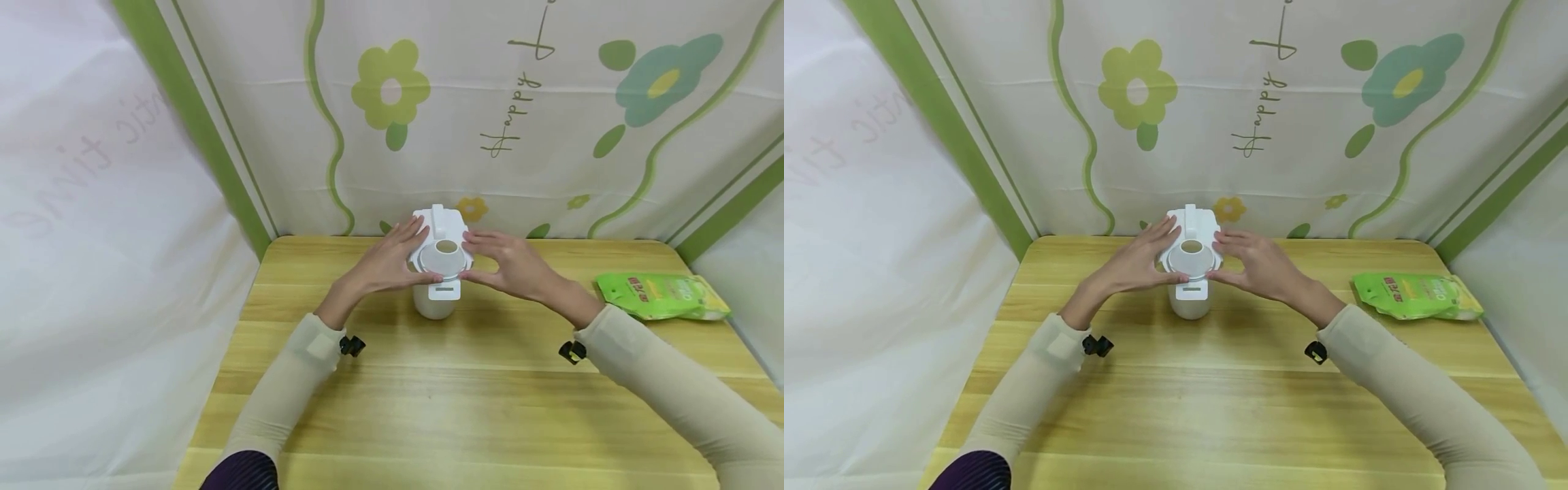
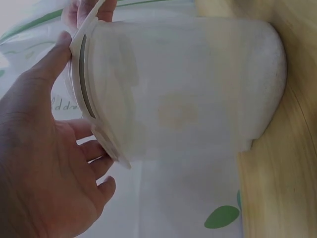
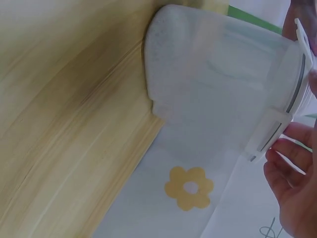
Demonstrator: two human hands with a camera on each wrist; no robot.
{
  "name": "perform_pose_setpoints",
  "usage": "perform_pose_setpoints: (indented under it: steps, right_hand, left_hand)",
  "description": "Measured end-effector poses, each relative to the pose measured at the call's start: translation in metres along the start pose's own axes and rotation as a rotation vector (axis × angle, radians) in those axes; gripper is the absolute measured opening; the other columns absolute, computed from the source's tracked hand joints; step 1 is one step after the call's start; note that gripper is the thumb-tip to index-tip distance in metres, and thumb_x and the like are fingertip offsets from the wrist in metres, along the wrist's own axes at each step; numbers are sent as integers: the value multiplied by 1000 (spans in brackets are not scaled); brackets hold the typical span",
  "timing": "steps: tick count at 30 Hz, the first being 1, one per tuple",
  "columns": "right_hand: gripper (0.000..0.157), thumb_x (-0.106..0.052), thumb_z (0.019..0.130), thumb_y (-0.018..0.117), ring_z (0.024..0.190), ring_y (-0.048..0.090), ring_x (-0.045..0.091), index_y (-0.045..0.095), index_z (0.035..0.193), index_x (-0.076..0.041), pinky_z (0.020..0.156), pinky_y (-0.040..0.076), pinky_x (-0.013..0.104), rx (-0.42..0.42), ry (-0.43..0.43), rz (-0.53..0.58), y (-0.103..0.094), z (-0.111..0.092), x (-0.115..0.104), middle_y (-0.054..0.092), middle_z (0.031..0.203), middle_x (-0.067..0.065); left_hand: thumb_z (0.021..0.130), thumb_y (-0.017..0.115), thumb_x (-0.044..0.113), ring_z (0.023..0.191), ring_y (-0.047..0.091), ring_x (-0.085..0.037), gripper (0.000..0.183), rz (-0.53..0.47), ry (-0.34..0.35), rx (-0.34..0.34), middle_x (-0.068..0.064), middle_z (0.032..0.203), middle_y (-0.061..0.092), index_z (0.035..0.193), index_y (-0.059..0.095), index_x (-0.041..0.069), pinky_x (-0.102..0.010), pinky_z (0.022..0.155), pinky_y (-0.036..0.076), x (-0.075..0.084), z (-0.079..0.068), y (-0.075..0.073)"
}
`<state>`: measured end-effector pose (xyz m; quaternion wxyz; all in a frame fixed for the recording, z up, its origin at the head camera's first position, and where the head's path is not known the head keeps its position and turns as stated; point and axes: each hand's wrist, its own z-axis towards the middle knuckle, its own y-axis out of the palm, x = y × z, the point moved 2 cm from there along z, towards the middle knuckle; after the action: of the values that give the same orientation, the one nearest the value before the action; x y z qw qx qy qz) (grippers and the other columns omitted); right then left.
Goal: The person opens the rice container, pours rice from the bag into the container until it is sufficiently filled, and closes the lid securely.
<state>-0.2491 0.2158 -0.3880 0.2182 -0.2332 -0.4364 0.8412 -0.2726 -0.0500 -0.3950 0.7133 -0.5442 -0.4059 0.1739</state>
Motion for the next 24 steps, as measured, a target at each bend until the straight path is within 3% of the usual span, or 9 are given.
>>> perform_pose_setpoints:
  steps: [3, 5, 9, 13, 18, 24]
  right_hand:
    - [90, -77, 95, 55, 121, 69, 41, 76, 122, 6, 99, 56, 60, 39, -9, -25, 2, 1, -4, 72, 132, 21]
    - [92, -79, 94, 51, 119, 70, 41, 77, 120, 6, 98, 56, 60, 56, -7, -32, 4, 1, -4, 73, 129, 21]
    - [80, -70, 91, 70, 120, 69, 41, 77, 122, 3, 100, 55, 60, 63, 25, 4, 5, 0, -2, 73, 130, 20]
    - [71, -42, 81, 93, 126, 65, 40, 71, 133, 2, 105, 52, 61, 47, 82, 77, 5, -3, 0, 70, 137, 19]
    - [85, -27, 77, 96, 132, 59, 41, 59, 147, 2, 105, 51, 61, 5, 163, 147, 6, -6, 7, 62, 148, 21]
    - [92, -15, 82, 94, 143, 50, 43, 46, 159, -1, 110, 49, 59, -47, 291, 380, 11, -9, 21, 49, 159, 22]
  left_hand:
    - [93, 67, 70, 165, 3, -23, 108, -11, 22, -10, -8, 178, 6, 169, 22, 9, -35, 132, 0, -3, 1, -1]
    - [92, 68, 69, 165, 3, -23, 107, -24, 34, -14, -8, 178, 6, 169, 22, 8, -36, 132, 0, -4, 2, -2]
    - [93, 68, 68, 165, 1, -22, 108, -42, 43, -20, -8, 178, 5, 169, 22, 8, -36, 132, -1, -5, 1, -3]
    - [93, 68, 68, 165, 2, -22, 107, -31, 40, -14, -8, 179, 4, 169, 20, 8, -37, 133, -1, -5, -2, -2]
    - [93, 68, 67, 165, 5, -24, 106, -22, 43, 3, -9, 178, 7, 169, 22, 9, -40, 133, 1, -4, -4, -3]
    - [93, 68, 67, 165, 3, -23, 107, -21, 41, 3, -9, 178, 7, 169, 21, 9, -39, 133, 0, -2, -4, -3]
